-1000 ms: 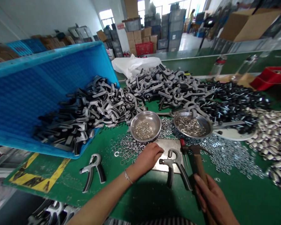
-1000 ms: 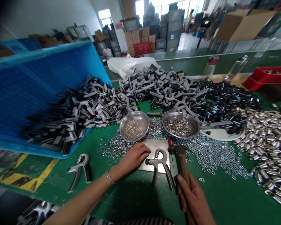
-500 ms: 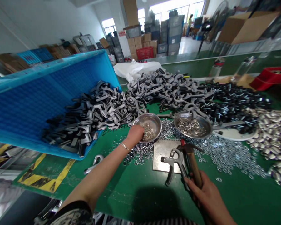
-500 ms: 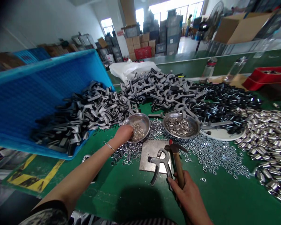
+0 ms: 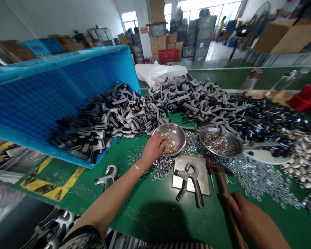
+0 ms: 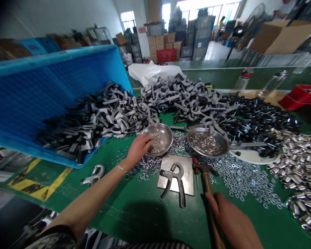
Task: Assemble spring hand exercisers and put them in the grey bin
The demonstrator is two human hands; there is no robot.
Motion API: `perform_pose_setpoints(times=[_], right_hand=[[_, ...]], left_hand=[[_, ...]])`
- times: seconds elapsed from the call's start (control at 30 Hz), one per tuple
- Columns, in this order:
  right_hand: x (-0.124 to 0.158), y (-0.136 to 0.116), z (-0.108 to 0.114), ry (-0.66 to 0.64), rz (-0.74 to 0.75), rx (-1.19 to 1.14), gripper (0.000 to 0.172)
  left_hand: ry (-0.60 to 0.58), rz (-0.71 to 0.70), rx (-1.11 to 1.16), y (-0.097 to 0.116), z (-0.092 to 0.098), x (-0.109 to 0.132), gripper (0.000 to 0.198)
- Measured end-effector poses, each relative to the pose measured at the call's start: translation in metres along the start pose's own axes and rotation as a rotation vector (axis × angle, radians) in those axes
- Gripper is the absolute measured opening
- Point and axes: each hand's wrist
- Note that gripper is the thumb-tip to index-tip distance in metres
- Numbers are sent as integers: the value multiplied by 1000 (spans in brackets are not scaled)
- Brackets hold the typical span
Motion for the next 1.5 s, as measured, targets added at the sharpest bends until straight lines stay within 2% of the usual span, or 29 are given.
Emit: perform_pose_setpoints(times=[0.07, 0.13, 0.23, 0.33, 0.43, 0.57, 0.7, 0.8, 1.03, 1.23, 1.37, 1.5], right_hand=[[-9, -7, 11, 172, 163, 187, 42], [-27, -33, 15, 249, 441, 179, 32], [-62, -87, 5, 146, 787, 130, 21], [-91, -126, -10, -2, 921, 209, 14], [-102, -136, -19, -67, 927, 273, 8], [-101, -127, -21, -63, 856, 318, 4], [-101, -129, -24, -63, 819, 329, 9], [-107, -134, -28, -58, 825, 301, 13], [-115, -125, -24, -56, 827, 170, 7], [-104, -118, -33, -114, 822, 85, 14], [-104, -119, -39, -140, 800, 40, 8], [-103, -118, -37, -164, 787, 29, 4]], left_hand=[[-76, -125, 89, 22, -5, 27, 23], [-204, -205, 122, 40, -15, 53, 21], [-248, -198, 104, 53, -35, 83, 20], [-198, -181, 97, 53, -48, 100, 20], [-149, -193, 112, 54, -55, 112, 19], [-121, -229, 116, 61, -62, 118, 21], [-131, -260, 108, 63, -68, 113, 23], [-125, -257, 87, 57, -69, 105, 24], [-151, -339, 101, 41, -57, 93, 18], [-112, -340, 122, 50, -61, 115, 22], [-65, -317, 110, 55, -64, 128, 24], [-38, -305, 102, 57, -66, 131, 24]])
Point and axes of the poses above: each hand's wrist, its own x-axis away from the middle knuckle, its own z-axis out of the back of the hand, y = z × x, and after that the axes turned 5 degrees about x, right-handed
